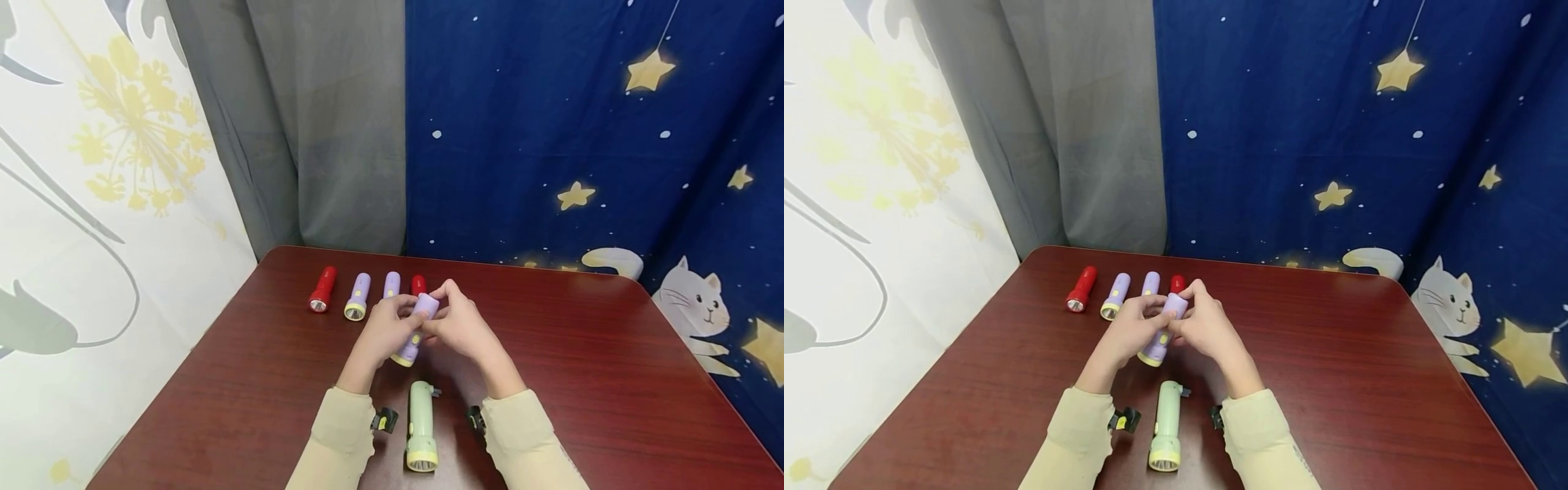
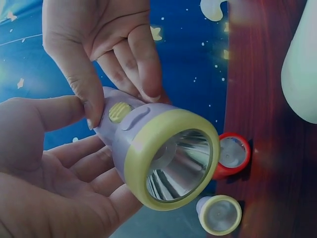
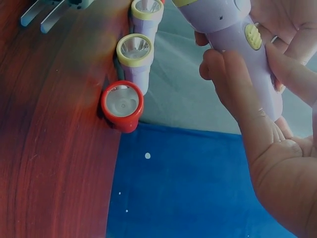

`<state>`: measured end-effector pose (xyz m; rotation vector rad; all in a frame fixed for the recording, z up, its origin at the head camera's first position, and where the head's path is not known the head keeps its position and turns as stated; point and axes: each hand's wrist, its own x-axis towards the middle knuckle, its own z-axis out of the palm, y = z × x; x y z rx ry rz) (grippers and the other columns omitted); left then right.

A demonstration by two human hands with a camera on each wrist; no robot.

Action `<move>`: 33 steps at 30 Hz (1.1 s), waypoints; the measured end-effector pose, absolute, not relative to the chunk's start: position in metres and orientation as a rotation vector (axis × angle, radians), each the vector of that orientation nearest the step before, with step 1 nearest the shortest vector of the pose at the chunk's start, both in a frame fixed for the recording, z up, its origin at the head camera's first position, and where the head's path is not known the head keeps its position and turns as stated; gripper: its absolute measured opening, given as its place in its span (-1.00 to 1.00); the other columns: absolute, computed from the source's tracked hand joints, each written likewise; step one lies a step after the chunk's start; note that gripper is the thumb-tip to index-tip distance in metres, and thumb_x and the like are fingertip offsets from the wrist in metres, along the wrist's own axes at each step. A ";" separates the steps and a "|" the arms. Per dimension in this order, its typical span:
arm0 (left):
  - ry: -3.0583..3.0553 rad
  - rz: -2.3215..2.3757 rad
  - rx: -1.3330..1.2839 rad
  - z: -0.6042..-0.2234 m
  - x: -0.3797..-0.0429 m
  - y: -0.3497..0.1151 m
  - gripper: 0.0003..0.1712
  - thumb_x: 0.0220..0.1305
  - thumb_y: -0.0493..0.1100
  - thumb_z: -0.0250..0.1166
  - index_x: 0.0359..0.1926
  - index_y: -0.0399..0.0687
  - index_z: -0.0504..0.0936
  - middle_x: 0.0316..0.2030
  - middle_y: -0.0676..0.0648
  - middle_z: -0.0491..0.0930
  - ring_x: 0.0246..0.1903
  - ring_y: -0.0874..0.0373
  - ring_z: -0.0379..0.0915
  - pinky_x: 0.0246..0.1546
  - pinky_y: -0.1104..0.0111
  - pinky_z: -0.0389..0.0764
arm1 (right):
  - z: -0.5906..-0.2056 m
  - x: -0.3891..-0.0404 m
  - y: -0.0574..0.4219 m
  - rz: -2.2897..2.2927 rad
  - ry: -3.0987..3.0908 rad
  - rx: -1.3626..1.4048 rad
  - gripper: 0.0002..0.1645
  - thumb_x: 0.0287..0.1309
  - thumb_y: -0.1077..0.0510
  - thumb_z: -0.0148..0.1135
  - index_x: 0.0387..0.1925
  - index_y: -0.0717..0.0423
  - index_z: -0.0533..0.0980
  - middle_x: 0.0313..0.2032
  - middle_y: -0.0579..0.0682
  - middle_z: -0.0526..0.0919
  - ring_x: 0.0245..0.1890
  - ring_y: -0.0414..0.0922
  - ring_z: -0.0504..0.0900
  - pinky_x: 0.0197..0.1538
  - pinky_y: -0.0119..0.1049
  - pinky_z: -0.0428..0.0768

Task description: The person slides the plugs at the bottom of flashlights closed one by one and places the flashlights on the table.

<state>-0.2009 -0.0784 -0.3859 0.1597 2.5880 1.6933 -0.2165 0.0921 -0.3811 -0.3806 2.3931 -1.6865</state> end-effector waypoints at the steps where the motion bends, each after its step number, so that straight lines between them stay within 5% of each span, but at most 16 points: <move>1: 2.591 1.699 0.160 -0.386 -0.201 -0.078 -0.44 0.49 -0.07 0.33 0.37 -0.26 0.57 0.17 -0.22 0.73 0.12 -0.07 0.71 0.19 0.02 0.74 | -0.381 -0.216 0.092 -1.694 2.389 -0.370 -0.38 0.23 0.34 0.45 0.19 0.22 0.29 -0.12 0.34 0.79 -0.32 -0.01 0.86 -0.16 0.04 0.84; 12: 2.676 1.723 0.101 -0.385 -0.203 -0.077 -0.48 0.46 -0.06 0.36 0.31 -0.24 0.63 0.11 -0.23 0.78 0.10 -0.08 0.74 0.18 0.03 0.75 | -0.381 -0.216 0.089 -1.712 2.395 -0.372 -0.29 0.26 0.26 0.46 0.29 0.20 0.25 -0.04 0.38 0.79 -0.26 0.04 0.87 -0.12 -0.03 0.85; 21: 2.569 1.855 0.015 -0.388 -0.204 -0.077 -0.45 0.47 -0.07 0.36 0.34 -0.29 0.59 0.15 -0.27 0.75 0.15 -0.10 0.71 0.25 0.01 0.70 | -0.383 -0.217 0.088 -1.694 2.338 -0.337 -0.08 0.28 0.22 0.45 0.56 0.17 0.21 0.04 0.35 0.76 -0.24 0.01 0.86 -0.06 0.09 0.82; 33: 2.492 2.009 -0.084 -0.389 -0.208 -0.081 -0.41 0.56 -0.10 0.25 0.42 -0.40 0.48 0.27 -0.36 0.65 0.23 -0.16 0.67 0.34 -0.03 0.62 | -0.384 -0.213 0.087 -1.534 2.343 -0.358 -0.39 0.23 0.17 0.51 0.22 0.41 0.56 -0.08 0.26 0.80 -0.32 -0.05 0.84 -0.19 -0.05 0.85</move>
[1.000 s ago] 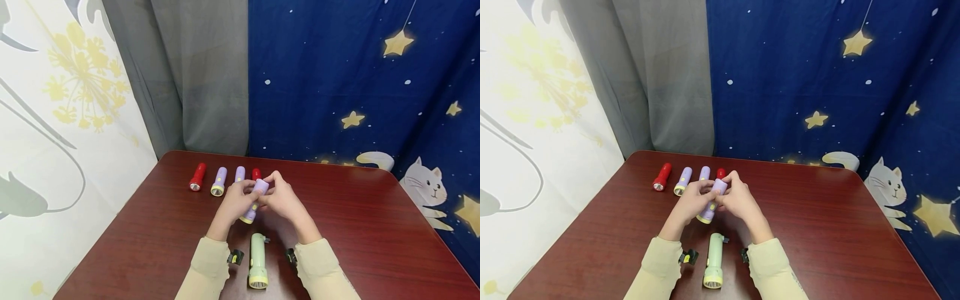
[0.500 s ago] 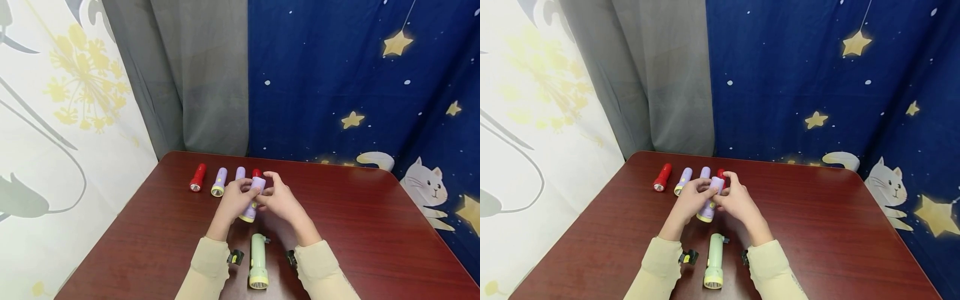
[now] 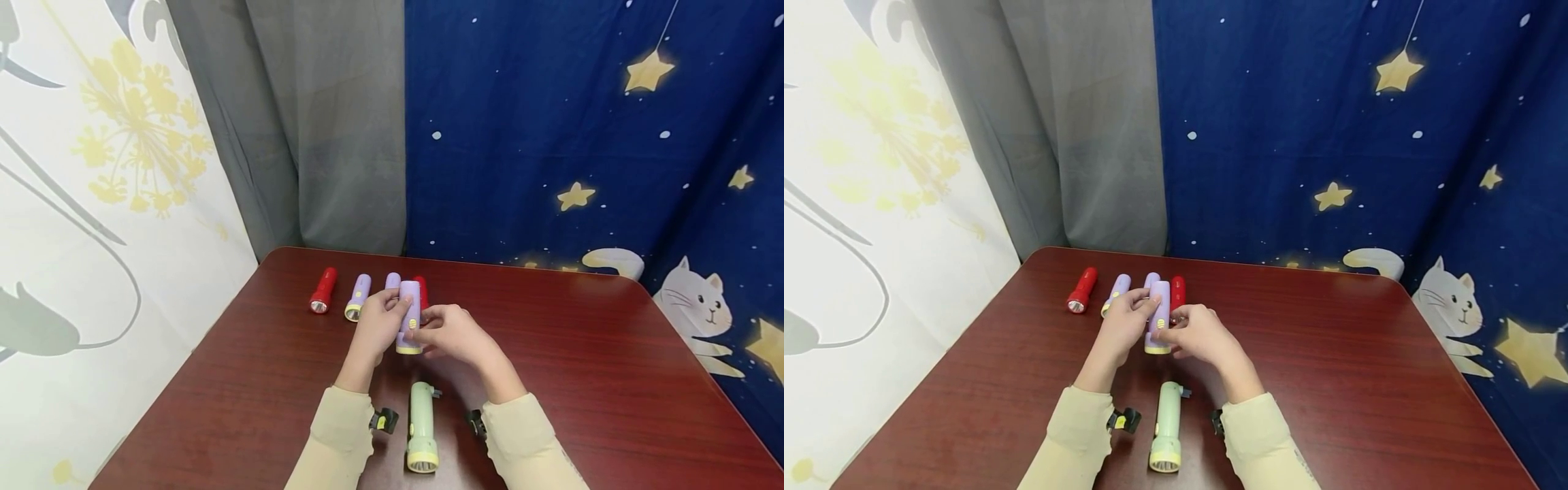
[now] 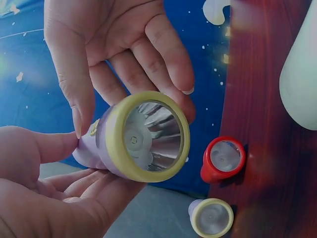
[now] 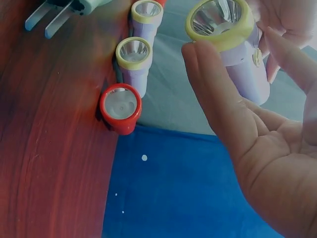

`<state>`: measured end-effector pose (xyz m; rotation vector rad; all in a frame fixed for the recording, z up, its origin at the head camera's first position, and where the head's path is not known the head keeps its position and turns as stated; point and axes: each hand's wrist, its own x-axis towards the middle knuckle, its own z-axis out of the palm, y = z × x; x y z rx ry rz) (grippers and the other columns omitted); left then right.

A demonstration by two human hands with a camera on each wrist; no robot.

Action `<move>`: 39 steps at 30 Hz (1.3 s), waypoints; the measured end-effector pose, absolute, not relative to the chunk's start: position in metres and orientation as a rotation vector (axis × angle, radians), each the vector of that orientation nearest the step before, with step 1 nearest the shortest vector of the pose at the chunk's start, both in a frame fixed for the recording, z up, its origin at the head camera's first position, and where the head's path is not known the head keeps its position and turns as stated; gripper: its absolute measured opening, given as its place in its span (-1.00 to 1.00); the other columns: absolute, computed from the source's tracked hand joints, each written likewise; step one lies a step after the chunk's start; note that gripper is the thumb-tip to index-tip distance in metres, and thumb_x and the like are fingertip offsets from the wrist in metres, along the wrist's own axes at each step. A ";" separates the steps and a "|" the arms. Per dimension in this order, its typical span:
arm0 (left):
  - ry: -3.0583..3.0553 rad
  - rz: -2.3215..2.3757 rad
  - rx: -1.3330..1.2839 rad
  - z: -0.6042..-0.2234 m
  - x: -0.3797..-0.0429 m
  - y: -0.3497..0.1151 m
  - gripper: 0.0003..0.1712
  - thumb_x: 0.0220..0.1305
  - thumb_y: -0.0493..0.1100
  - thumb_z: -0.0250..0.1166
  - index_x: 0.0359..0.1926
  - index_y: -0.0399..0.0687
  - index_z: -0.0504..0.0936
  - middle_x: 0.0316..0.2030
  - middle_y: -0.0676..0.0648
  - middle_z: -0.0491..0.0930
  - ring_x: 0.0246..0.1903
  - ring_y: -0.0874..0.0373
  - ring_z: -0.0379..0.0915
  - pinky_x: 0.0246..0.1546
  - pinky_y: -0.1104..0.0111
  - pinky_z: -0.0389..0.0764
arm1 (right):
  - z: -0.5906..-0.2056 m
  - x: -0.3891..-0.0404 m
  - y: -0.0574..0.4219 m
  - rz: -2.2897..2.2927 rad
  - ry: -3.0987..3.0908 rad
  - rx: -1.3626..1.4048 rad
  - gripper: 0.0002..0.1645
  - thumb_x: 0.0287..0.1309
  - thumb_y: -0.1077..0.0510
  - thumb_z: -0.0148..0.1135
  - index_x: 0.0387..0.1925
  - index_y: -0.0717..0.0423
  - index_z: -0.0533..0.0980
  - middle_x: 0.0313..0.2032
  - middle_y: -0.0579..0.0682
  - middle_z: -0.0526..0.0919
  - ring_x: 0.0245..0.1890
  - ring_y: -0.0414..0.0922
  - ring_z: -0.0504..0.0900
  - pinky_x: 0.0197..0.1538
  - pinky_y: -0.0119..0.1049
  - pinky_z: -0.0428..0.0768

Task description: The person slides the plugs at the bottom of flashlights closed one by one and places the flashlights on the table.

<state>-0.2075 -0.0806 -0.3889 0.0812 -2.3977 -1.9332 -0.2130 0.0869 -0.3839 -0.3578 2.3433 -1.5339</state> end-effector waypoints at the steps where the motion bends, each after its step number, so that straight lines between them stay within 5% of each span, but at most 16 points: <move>1: -2.395 -1.932 0.085 -0.389 -0.208 -0.081 -0.41 0.57 -0.09 0.24 0.42 -0.40 0.48 0.28 -0.36 0.65 0.23 -0.16 0.67 0.35 -0.03 0.61 | -0.383 -0.212 0.087 -1.527 2.347 -0.365 -0.41 0.23 0.16 0.52 0.20 0.40 0.57 -0.08 0.26 0.81 -0.31 -0.07 0.84 -0.20 -0.06 0.85; 13: -2.391 -1.952 0.109 -0.387 -0.208 -0.080 -0.35 0.59 -0.03 0.22 0.48 -0.37 0.42 0.33 -0.33 0.61 0.30 -0.14 0.61 0.40 -0.04 0.56 | -0.383 -0.213 0.090 -1.508 2.391 -0.386 -0.54 0.23 0.15 0.53 0.06 0.37 0.69 -0.12 0.21 0.83 -0.29 -0.03 0.85 -0.12 -0.04 0.84; 23: -2.516 -1.997 0.110 -0.393 -0.208 -0.085 -0.42 0.57 -0.03 0.24 0.43 -0.25 0.49 0.21 -0.28 0.69 0.00 -0.03 0.70 0.04 0.03 0.81 | -0.383 -0.226 0.095 -1.556 2.411 -0.265 -0.57 0.27 0.21 0.48 0.09 0.40 0.68 -0.11 0.26 0.83 -0.26 0.08 0.86 -0.06 -0.02 0.83; 32: -3.098 -1.635 0.032 -0.396 -0.195 -0.087 -0.47 0.19 -0.04 0.61 0.06 -0.23 0.65 -0.25 -0.20 0.67 -0.33 -0.06 0.65 -0.27 0.14 0.79 | -0.389 -0.262 0.105 -1.484 2.586 -0.097 -0.51 0.32 0.14 0.46 0.14 0.41 0.65 0.01 0.35 0.78 -0.19 0.10 0.88 -0.06 -0.13 0.84; 39: -3.362 -1.340 0.037 -0.399 -0.180 -0.079 -0.51 0.04 -0.01 0.70 -0.28 -0.17 0.59 -0.36 -0.19 0.64 -0.41 -0.13 0.67 -0.33 0.05 0.79 | -0.401 -0.292 0.112 -1.305 2.734 -0.015 -0.57 0.31 0.10 0.46 -0.01 0.41 0.68 -0.13 0.32 0.79 -0.31 0.03 0.84 -0.15 -0.18 0.83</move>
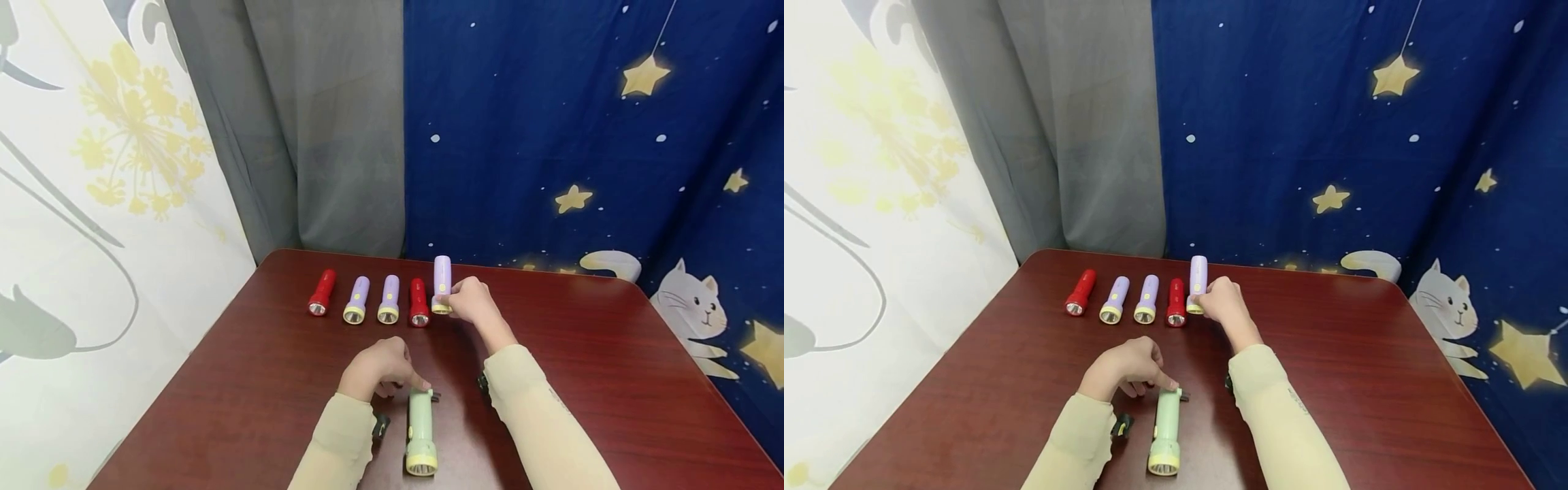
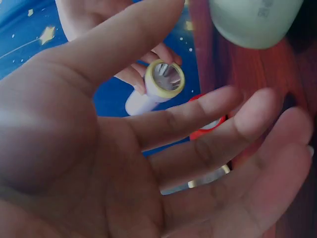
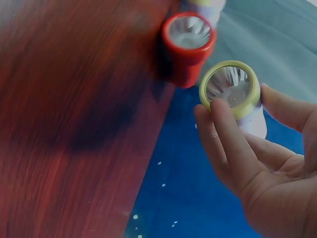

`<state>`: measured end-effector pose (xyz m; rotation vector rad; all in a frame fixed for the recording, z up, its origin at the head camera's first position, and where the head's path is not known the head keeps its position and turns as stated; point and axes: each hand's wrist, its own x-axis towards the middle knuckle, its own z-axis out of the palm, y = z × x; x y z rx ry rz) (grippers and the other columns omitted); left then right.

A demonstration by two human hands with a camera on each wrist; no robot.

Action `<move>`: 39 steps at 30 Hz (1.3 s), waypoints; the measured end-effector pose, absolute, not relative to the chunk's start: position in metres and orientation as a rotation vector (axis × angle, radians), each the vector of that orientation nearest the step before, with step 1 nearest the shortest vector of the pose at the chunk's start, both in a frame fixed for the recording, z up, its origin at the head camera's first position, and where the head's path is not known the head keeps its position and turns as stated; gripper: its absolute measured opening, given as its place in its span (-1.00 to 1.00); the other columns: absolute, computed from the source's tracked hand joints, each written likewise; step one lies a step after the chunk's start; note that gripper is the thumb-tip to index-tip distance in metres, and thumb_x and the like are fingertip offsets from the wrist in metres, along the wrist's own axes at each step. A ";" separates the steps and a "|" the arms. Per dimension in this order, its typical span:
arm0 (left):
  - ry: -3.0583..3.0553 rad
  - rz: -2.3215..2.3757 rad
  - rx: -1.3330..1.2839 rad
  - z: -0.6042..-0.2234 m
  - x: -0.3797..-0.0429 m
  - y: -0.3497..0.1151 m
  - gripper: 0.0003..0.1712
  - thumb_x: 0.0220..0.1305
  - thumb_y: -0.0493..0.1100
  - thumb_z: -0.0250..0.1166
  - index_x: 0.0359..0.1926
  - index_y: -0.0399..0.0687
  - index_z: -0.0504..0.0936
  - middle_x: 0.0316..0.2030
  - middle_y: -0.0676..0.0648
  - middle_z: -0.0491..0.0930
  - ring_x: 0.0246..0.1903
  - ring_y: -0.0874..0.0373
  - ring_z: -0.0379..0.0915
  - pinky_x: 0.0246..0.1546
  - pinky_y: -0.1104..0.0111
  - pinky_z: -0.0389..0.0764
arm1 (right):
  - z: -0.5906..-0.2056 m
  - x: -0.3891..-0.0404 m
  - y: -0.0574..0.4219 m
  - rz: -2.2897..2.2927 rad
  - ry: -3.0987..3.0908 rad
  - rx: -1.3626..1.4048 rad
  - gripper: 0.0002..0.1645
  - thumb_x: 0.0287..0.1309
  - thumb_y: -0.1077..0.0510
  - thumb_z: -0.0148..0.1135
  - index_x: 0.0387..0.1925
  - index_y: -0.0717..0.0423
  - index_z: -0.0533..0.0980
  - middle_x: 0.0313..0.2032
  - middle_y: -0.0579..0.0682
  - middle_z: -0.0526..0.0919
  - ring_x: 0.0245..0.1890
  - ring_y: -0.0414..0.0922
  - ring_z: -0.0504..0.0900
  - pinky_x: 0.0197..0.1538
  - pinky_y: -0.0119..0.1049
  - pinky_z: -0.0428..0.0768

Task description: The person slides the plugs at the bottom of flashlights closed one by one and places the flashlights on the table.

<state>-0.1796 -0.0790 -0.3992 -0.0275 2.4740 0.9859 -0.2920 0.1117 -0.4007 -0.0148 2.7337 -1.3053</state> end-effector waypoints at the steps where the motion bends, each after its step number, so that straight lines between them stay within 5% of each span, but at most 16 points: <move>1: 2.477 0.969 -0.016 -0.400 -0.179 -0.078 -0.52 0.03 -0.01 0.71 -0.31 -0.17 0.59 -0.37 -0.19 0.64 -0.41 -0.13 0.68 -0.34 0.05 0.79 | -0.403 -0.294 0.112 -1.262 2.758 -0.010 -0.59 0.31 0.09 0.46 -0.04 0.40 0.69 -0.17 0.29 0.80 -0.36 -0.02 0.81 -0.19 -0.22 0.83; 5: 2.488 0.941 0.008 -0.403 -0.177 -0.075 -0.53 0.03 -0.02 0.70 -0.33 -0.16 0.58 -0.38 -0.18 0.63 -0.42 -0.13 0.68 -0.38 0.05 0.78 | -0.408 -0.299 0.114 -1.108 2.836 -0.012 -0.61 0.28 0.05 0.46 -0.13 0.36 0.72 -0.29 0.21 0.81 -0.42 -0.09 0.71 -0.34 -0.32 0.71; 15: 2.422 1.008 -0.029 -0.407 -0.177 -0.074 -0.54 0.08 -0.09 0.69 -0.29 -0.20 0.55 -0.34 -0.26 0.62 -0.49 -0.07 0.71 -0.40 0.14 0.80 | -0.420 -0.303 0.118 -0.984 2.865 0.079 -0.59 0.30 0.00 0.44 -0.25 0.35 0.71 -0.43 0.15 0.75 -0.36 0.00 0.68 -0.28 -0.26 0.68; 27: 2.538 0.989 -0.025 -0.403 -0.185 -0.080 -0.53 0.37 0.20 0.43 -0.14 -0.12 0.60 -0.41 -0.18 0.61 -0.40 -0.04 0.63 -0.32 0.08 0.80 | -0.427 -0.309 0.122 -1.061 2.753 0.160 -0.54 0.38 0.05 0.40 -0.07 0.45 0.62 -0.35 0.21 0.72 -0.56 -0.15 0.75 -0.41 -0.35 0.73; 32: 2.525 1.006 -0.011 -0.401 -0.184 -0.081 -0.53 0.37 0.19 0.43 -0.15 -0.13 0.60 -0.39 -0.20 0.62 -0.42 -0.06 0.63 -0.33 0.07 0.80 | -0.430 -0.308 0.121 -1.021 2.767 0.141 -0.52 0.40 0.01 0.36 -0.04 0.43 0.61 -0.37 0.19 0.68 -0.48 -0.06 0.77 -0.34 -0.28 0.77; 39: 2.514 1.013 0.013 -0.400 -0.182 -0.079 -0.54 0.36 0.16 0.45 -0.14 -0.15 0.60 -0.35 -0.22 0.64 -0.40 -0.08 0.67 -0.32 0.06 0.81 | -0.426 -0.303 0.124 -0.923 2.805 0.088 -0.54 0.42 -0.06 0.29 -0.15 0.34 0.59 -0.52 0.10 0.59 -0.50 -0.01 0.68 -0.50 -0.35 0.59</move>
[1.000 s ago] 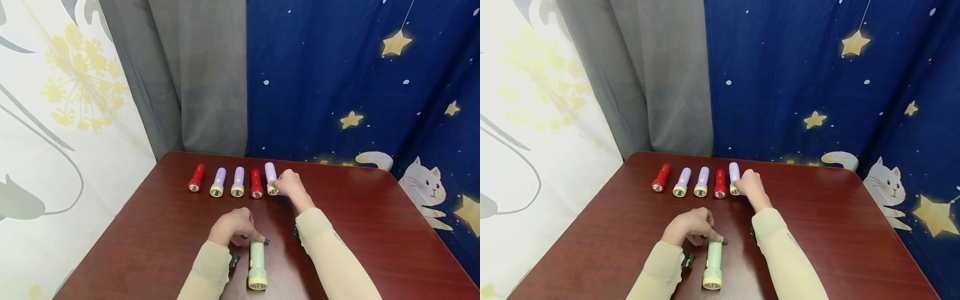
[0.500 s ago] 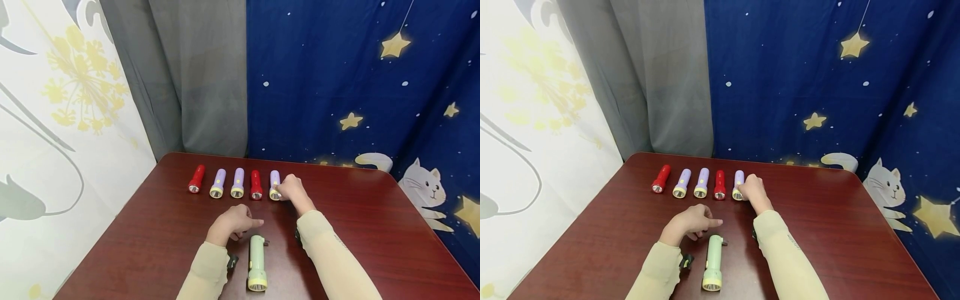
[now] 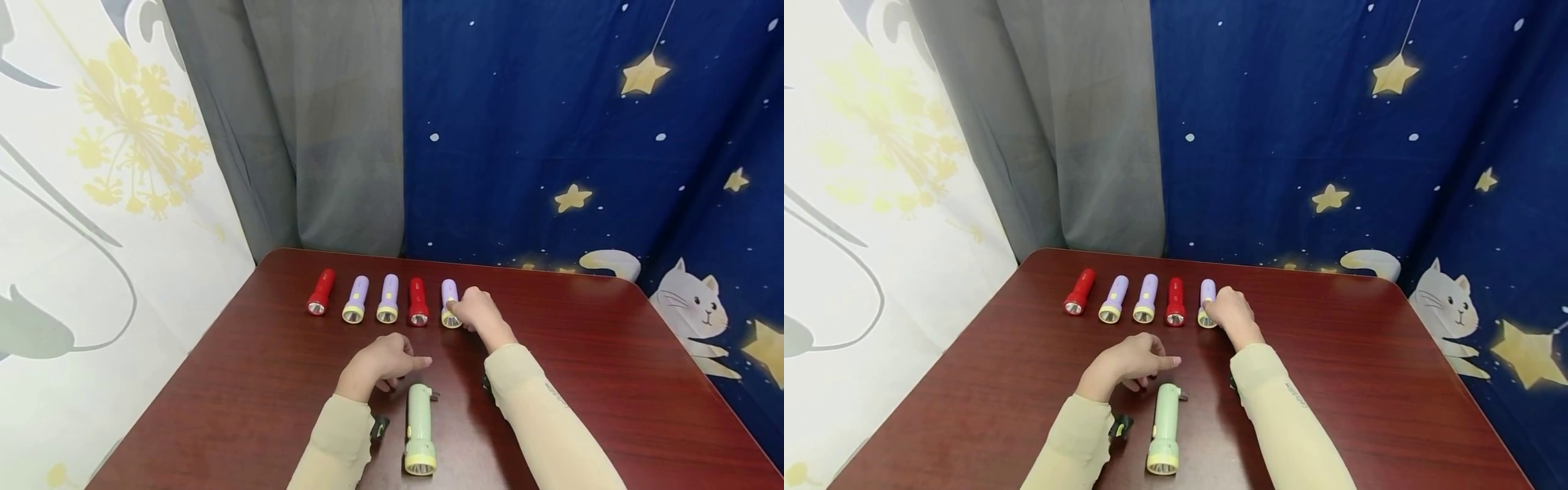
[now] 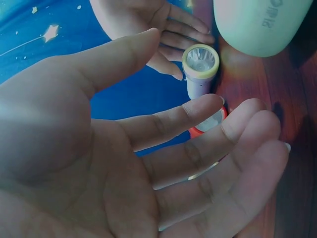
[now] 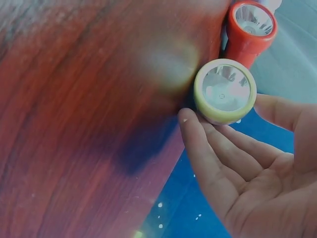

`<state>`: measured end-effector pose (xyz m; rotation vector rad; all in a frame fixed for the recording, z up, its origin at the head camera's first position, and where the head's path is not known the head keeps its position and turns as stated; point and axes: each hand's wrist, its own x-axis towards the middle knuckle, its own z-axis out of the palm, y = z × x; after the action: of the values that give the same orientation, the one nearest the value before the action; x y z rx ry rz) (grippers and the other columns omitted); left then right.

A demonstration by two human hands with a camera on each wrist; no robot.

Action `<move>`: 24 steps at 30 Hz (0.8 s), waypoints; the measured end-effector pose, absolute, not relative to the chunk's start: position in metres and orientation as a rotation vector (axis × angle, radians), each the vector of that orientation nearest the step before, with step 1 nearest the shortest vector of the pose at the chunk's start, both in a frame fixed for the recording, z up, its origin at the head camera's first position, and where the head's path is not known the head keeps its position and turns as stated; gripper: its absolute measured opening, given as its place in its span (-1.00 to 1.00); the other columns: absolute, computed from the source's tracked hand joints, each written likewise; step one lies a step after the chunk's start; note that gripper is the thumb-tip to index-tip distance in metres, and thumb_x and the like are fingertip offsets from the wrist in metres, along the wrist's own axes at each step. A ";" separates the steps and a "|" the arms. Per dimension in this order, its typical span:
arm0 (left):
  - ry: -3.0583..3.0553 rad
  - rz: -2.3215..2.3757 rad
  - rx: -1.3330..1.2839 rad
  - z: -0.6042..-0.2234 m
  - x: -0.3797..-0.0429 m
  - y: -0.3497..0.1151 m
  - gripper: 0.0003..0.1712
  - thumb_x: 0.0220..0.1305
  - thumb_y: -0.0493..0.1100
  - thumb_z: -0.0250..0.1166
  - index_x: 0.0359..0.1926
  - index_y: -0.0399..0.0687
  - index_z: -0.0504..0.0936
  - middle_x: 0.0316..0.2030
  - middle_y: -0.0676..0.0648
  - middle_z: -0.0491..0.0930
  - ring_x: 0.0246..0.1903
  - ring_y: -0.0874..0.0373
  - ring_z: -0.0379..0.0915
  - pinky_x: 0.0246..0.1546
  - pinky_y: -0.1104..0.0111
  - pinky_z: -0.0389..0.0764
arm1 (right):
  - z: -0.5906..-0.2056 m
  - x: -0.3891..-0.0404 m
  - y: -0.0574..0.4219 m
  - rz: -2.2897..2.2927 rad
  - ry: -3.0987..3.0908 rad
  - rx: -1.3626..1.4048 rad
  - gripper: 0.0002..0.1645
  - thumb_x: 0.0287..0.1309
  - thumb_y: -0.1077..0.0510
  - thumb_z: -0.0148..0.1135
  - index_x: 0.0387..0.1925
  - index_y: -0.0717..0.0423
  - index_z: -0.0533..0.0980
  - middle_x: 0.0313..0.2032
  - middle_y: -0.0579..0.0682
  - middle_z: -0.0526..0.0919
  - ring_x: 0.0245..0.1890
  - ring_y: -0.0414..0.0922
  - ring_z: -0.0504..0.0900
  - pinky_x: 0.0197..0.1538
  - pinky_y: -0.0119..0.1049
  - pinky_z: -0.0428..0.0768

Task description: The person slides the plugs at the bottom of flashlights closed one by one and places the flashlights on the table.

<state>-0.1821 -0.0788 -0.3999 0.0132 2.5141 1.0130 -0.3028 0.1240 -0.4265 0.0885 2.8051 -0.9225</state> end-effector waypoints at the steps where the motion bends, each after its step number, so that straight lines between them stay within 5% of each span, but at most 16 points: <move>1: 2.511 1.015 0.014 -0.400 -0.182 -0.079 -0.54 0.35 0.15 0.46 -0.13 -0.16 0.61 -0.35 -0.21 0.64 -0.39 -0.09 0.66 -0.31 0.06 0.81 | -0.426 -0.302 0.124 -0.916 2.803 0.086 -0.54 0.43 -0.07 0.28 -0.16 0.33 0.59 -0.53 0.09 0.59 -0.51 -0.01 0.67 -0.51 -0.35 0.58; 16: 2.510 0.908 0.156 -0.406 -0.176 -0.066 -0.58 0.15 -0.14 0.63 -0.10 -0.25 0.65 -0.31 -0.14 0.62 -0.46 -0.04 0.67 -0.36 0.09 0.80 | -0.419 -0.298 0.124 -0.849 2.842 0.060 -0.47 0.41 -0.11 0.25 -0.06 0.35 0.58 -0.37 0.18 0.65 -0.50 -0.01 0.61 -0.50 -0.25 0.53; 24: 2.479 0.942 0.188 -0.408 -0.176 -0.063 -0.76 0.19 -0.26 0.57 -0.23 -0.27 0.68 -0.31 -0.13 0.63 -0.43 -0.03 0.71 -0.35 0.10 0.83 | -0.416 -0.297 0.124 -0.830 2.907 0.026 -0.51 0.43 -0.13 0.23 -0.14 0.27 0.68 -0.30 0.17 0.71 -0.26 0.05 0.64 -0.17 -0.04 0.61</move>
<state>-0.1764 -0.0627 -0.4084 0.1876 2.4790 0.9421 -0.2967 0.1244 -0.4156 0.0261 2.9074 -0.8296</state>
